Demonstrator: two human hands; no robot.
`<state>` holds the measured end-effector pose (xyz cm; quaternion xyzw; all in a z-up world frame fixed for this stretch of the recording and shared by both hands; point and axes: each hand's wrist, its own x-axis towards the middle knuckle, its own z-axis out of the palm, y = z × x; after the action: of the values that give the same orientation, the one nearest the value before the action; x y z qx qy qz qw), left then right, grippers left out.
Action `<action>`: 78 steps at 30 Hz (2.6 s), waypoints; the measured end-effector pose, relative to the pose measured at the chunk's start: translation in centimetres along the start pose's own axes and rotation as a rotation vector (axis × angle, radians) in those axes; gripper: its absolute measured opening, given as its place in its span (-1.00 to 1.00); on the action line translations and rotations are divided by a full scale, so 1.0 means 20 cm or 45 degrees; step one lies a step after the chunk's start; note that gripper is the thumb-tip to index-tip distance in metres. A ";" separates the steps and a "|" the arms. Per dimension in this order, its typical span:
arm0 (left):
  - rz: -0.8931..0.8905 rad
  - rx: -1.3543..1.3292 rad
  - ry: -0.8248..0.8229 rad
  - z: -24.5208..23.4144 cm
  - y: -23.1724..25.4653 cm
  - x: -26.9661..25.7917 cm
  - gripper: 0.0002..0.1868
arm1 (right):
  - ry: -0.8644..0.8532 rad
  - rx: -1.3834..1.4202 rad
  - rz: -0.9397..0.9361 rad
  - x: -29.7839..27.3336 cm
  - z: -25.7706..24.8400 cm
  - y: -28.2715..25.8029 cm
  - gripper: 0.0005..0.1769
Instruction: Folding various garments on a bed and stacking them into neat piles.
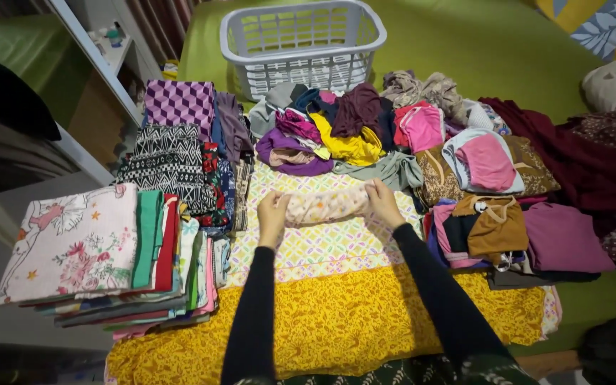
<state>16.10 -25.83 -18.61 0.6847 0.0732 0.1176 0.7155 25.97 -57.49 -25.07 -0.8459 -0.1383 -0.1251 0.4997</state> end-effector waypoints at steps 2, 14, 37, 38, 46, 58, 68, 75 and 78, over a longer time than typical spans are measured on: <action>0.144 0.274 0.130 0.10 0.04 0.01 -0.81 | 0.150 -0.038 -0.048 0.05 0.08 -0.05 -0.76; 0.524 1.195 -0.144 0.28 -0.39 -0.11 -0.22 | -0.246 -0.495 -0.184 -0.27 0.40 -0.27 0.05; 0.562 1.118 -0.105 0.37 -0.18 -0.32 -0.24 | -0.458 2.174 0.472 -0.32 0.48 -0.23 -0.36; 0.591 1.156 -0.135 0.38 -0.17 -0.33 -0.26 | -0.415 2.068 0.546 -0.33 0.47 -0.27 -0.37; 0.832 0.975 -0.227 0.43 -0.02 -0.27 -0.33 | -0.077 2.061 0.706 -0.26 0.26 -0.34 -0.37; 0.362 1.610 -0.074 0.13 -0.55 0.01 -0.22 | 0.951 -0.212 -0.336 0.07 -1.25 -0.32 -0.28; 0.414 1.674 -0.005 0.12 -0.56 0.00 -0.25 | 0.020 -1.007 0.138 0.13 -1.25 0.25 -0.38; 0.421 1.655 0.000 0.12 -0.56 0.00 -0.25 | 0.813 0.212 -0.186 0.40 -1.76 0.37 -0.81; 0.402 1.654 -0.005 0.12 -0.57 0.00 -0.24 | 0.652 0.300 -0.159 0.34 -1.81 -0.07 -0.77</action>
<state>17.54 -28.52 -29.82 0.9792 0.0269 0.1518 0.1319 29.16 -87.99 -4.65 -0.7127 -0.0733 -0.3482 0.6045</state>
